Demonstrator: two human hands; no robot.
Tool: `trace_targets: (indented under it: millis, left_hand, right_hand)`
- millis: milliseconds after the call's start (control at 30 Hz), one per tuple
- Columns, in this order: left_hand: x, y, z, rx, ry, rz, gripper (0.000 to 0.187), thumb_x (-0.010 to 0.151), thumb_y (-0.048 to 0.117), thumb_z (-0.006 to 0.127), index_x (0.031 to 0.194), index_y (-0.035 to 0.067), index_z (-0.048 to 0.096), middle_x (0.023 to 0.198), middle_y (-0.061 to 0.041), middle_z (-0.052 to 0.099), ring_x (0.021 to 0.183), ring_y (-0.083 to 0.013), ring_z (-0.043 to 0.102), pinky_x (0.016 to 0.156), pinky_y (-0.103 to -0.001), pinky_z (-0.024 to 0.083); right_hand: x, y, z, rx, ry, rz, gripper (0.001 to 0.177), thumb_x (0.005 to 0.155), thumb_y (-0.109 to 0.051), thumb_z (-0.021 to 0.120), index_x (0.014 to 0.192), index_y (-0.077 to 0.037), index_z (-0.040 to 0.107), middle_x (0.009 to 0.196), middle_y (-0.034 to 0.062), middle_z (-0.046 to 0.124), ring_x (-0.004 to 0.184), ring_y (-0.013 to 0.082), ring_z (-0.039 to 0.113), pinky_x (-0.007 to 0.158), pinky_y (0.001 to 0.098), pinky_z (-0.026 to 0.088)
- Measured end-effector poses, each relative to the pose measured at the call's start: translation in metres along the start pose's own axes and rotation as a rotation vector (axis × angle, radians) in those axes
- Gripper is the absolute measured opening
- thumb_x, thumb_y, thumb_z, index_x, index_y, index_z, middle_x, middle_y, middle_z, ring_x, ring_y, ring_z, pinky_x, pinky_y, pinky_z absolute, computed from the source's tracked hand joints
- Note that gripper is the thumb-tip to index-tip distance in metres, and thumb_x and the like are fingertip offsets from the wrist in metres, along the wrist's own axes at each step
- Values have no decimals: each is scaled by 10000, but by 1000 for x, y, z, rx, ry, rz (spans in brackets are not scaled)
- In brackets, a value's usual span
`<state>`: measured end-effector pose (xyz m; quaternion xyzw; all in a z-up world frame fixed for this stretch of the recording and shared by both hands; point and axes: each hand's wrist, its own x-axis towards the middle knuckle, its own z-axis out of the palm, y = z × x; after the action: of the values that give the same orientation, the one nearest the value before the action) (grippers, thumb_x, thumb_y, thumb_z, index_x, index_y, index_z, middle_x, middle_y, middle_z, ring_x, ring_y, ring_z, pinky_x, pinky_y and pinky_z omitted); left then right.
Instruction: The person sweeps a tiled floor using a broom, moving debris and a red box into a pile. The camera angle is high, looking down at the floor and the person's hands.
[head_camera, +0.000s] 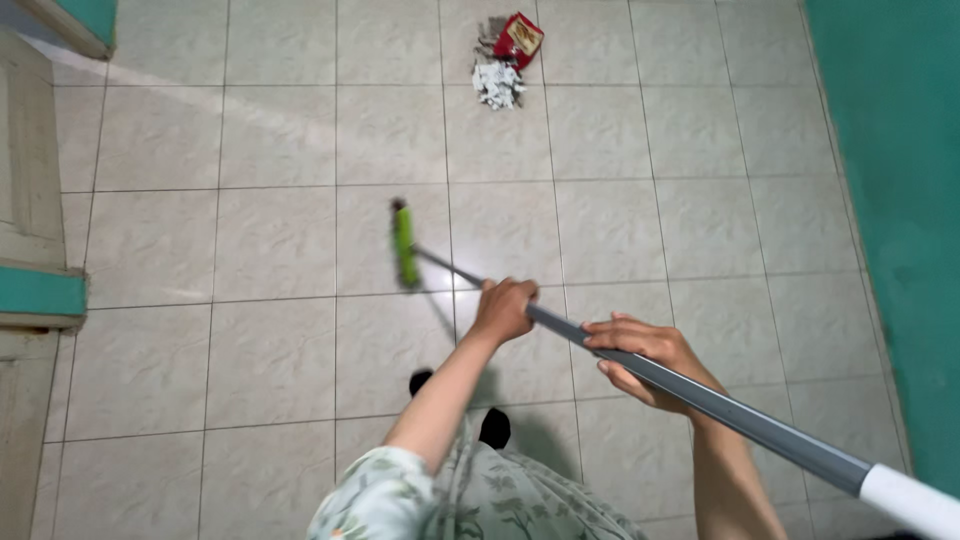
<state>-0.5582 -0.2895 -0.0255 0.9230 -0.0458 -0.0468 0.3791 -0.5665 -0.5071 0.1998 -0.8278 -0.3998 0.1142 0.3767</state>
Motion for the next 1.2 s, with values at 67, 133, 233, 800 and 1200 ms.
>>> trace_targets:
  millis: [67,133,233,800,1200]
  left_hand:
    - [-9,-33,-18,47,-6,-48,218,714,119,730,927,129,689,831,-98,722,942,-309,682,876,-504,415]
    - [-21,-85,-34,103,-100,-184,232,716,191,764,930,118,711,878,-126,735,942,-338,685,928,-497,438]
    - [-38,-170,-55,236,-140,-306,230,716,195,714,932,117,724,916,-136,749,986,-335,689,902,-523,482]
    - [191,-211,-47,-7,8,11,270,745,118,731,990,186,639,1026,-45,647,1009,-309,642,773,-564,450]
    - [417,-117,-117,-111,-15,42,148,740,57,658,838,166,634,744,-48,696,845,-288,675,803,-480,405]
  right_hand:
    - [16,18,7,145,-36,-7,240,870,-142,717,1088,-49,757,1158,118,783,1078,283,770,1019,456,555]
    - [51,47,40,338,-81,0,248,905,-164,702,1113,-39,750,1192,144,767,1095,284,771,908,407,620]
    - [110,84,120,416,-203,88,310,877,-238,725,1110,-38,769,1216,172,768,1023,295,785,880,402,632]
    - [300,139,9,-44,-202,190,246,790,-178,689,993,-107,808,1090,85,809,943,280,775,863,401,613]
    - [397,179,-140,-99,-12,-47,176,816,-148,721,959,-65,780,1014,129,793,843,285,777,971,480,571]
